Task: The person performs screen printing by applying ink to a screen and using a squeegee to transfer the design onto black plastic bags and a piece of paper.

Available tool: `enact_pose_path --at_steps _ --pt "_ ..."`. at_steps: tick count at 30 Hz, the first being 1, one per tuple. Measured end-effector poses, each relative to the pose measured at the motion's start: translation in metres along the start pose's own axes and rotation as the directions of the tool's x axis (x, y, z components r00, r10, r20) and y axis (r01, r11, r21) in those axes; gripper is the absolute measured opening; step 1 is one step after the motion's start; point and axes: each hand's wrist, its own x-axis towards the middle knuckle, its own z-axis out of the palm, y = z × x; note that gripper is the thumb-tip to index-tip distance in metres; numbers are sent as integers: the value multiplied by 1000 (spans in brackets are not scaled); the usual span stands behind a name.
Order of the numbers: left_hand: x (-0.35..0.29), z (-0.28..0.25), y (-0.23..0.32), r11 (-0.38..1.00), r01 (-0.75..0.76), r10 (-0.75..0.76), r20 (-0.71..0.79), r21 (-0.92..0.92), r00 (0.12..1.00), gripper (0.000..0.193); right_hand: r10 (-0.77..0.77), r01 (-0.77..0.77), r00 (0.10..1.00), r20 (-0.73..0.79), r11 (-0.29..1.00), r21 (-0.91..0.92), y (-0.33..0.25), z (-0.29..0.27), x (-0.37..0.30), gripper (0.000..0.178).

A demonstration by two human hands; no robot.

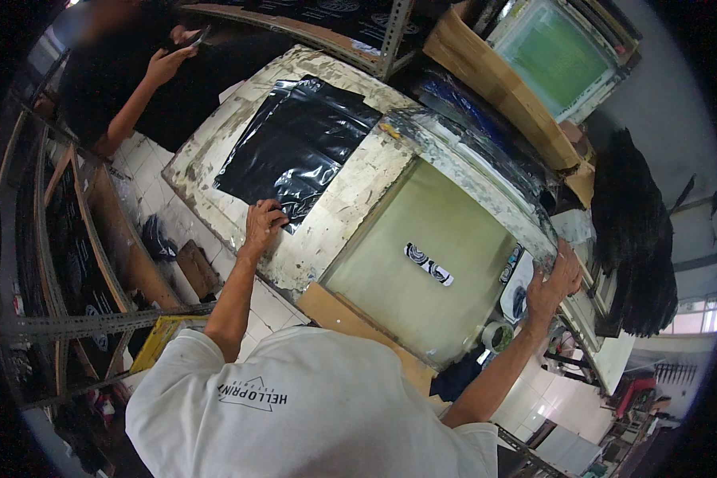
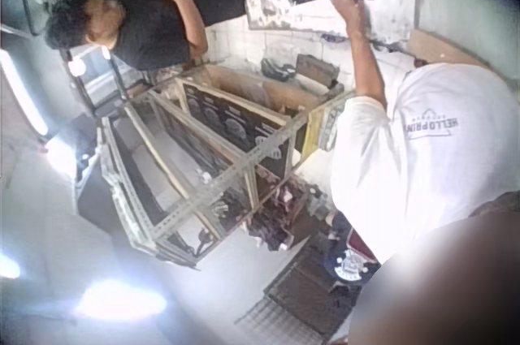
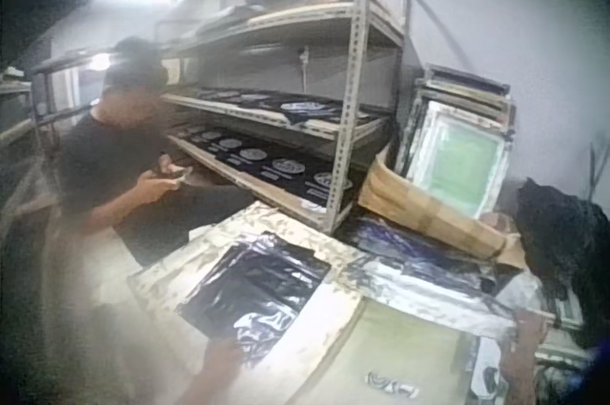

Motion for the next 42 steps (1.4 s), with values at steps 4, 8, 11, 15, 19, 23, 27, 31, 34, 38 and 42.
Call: enact_pose_path --at_steps 4,8,11,15,19,23,27,31,34,38,42 --pt "9 8 1 995 -33 34 -1 -91 999 21 -4 4 1000 -26 1000 -3 -4 -1 2 59" --pt "13 12 0 992 -37 33 -32 -118 999 20 20 -20 1000 -12 1000 4 -7 -2 4 61" --pt "22 13 3 978 -7 -10 -80 -207 997 18 38 -38 999 13 999 20 -8 -4 3 60" --pt "41 5 26 932 120 -162 -96 -342 982 14 30 -30 999 -18 1000 -8 -9 -5 5 58" --pt "77 7 70 935 120 -146 -54 -335 988 13 48 -48 998 -29 999 14 -11 -5 8 58" --pt "116 47 151 754 197 -143 137 -626 980 18 86 -86 996 -3 996 28 -13 -9 10 64" --pt "129 78 204 278 394 151 445 -876 883 48 122 -123 992 39 992 30 -13 -12 11 72" --pt "140 84 167 923 -217 321 326 -317 889 53 96 -97 995 27 994 58 -11 -11 10 68" --pt "144 91 125 971 -201 95 558 131 824 67 85 -85 996 0 996 30 -11 -10 11 66" --pt "145 114 109 954 -298 219 582 42 783 79 111 -112 994 8 992 62 -13 -14 16 64" --pt "149 150 139 912 -403 379 530 -75 759 79 153 -155 988 26 984 84 -15 -19 22 64"
